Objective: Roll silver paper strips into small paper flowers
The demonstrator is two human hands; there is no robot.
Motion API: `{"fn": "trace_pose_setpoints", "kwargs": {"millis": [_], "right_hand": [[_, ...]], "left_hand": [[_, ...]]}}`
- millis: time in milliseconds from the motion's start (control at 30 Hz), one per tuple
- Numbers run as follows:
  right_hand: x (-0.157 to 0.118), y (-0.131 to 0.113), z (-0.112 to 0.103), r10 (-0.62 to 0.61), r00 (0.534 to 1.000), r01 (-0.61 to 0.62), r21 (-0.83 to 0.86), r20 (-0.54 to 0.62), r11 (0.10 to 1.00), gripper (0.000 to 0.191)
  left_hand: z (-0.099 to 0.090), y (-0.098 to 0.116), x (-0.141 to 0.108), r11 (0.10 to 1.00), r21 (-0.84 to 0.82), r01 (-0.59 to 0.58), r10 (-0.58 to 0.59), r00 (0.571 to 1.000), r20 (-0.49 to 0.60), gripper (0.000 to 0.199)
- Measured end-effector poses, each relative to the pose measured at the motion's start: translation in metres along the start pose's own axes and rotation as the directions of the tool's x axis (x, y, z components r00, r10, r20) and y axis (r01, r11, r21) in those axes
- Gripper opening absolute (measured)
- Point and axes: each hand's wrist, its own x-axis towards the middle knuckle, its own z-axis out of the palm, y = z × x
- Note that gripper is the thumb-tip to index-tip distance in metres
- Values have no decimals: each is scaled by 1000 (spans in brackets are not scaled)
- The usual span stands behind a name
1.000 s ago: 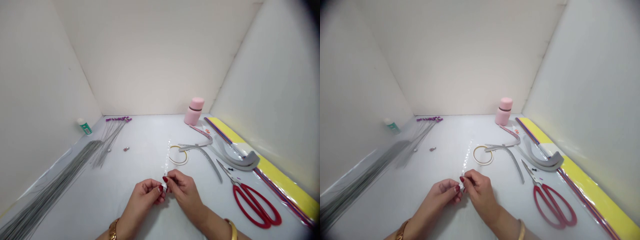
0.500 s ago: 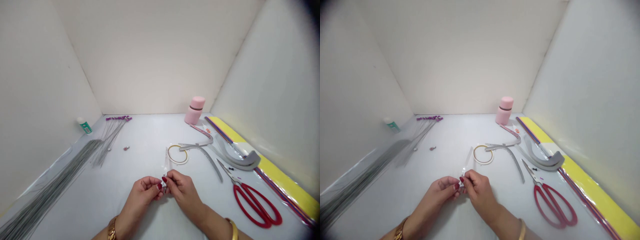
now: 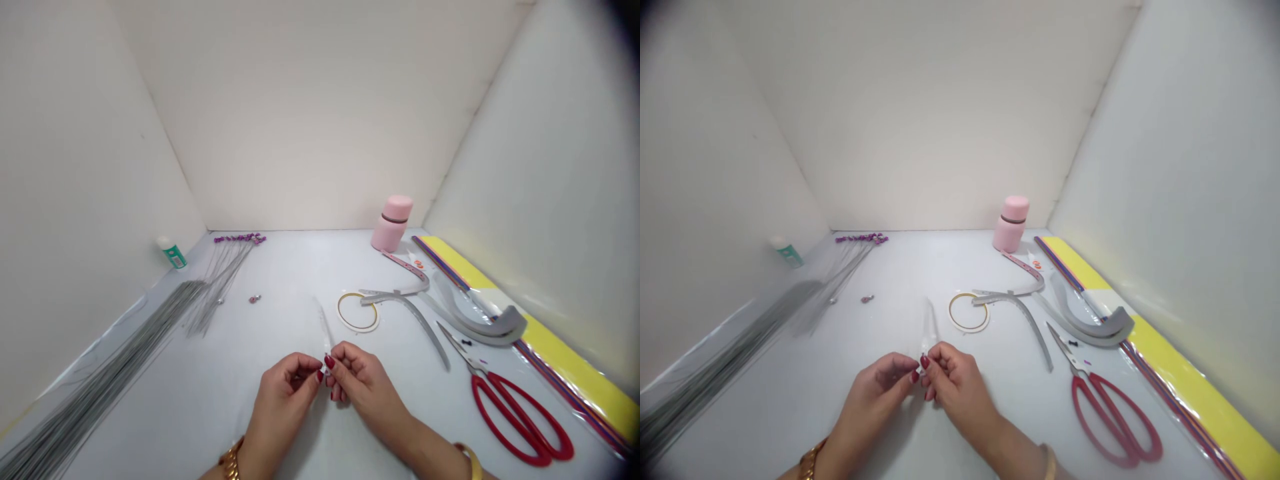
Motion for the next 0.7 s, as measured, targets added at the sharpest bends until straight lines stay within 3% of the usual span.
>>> {"fn": "trace_pose_setpoints", "kwargs": {"millis": [100, 233, 333, 400, 500, 600, 700], "right_hand": [[1, -1, 0, 43, 999, -42, 53, -10, 998, 28], [2, -3, 2, 90, 996, -89, 97, -5, 991, 33], [2, -4, 3, 103, 995, -103, 120, 7, 987, 36], [2, -3, 4, 96, 995, -97, 128, 10, 987, 36], [2, -2, 4, 79, 997, -79, 107, 6, 991, 34], [1, 0, 3, 35, 999, -35, 36, -8, 999, 30], [0, 0, 1, -47, 998, 42, -101, -47, 994, 27]], "left_hand": [[-3, 1, -2, 958, 250, -141, 155, 987, -34, 11], [-7, 4, -5, 780, 484, -398, 413, 907, 80, 18], [-8, 3, -6, 681, 552, -481, 485, 861, 152, 21], [-8, 1, -7, 674, 554, -488, 492, 857, 157, 21], [-6, 0, -5, 797, 455, -398, 416, 907, 66, 18], [-2, 1, -1, 969, 191, -157, 167, 985, -40, 13], [1, 2, 3, 992, -94, 78, -83, 996, -44, 9]]}}
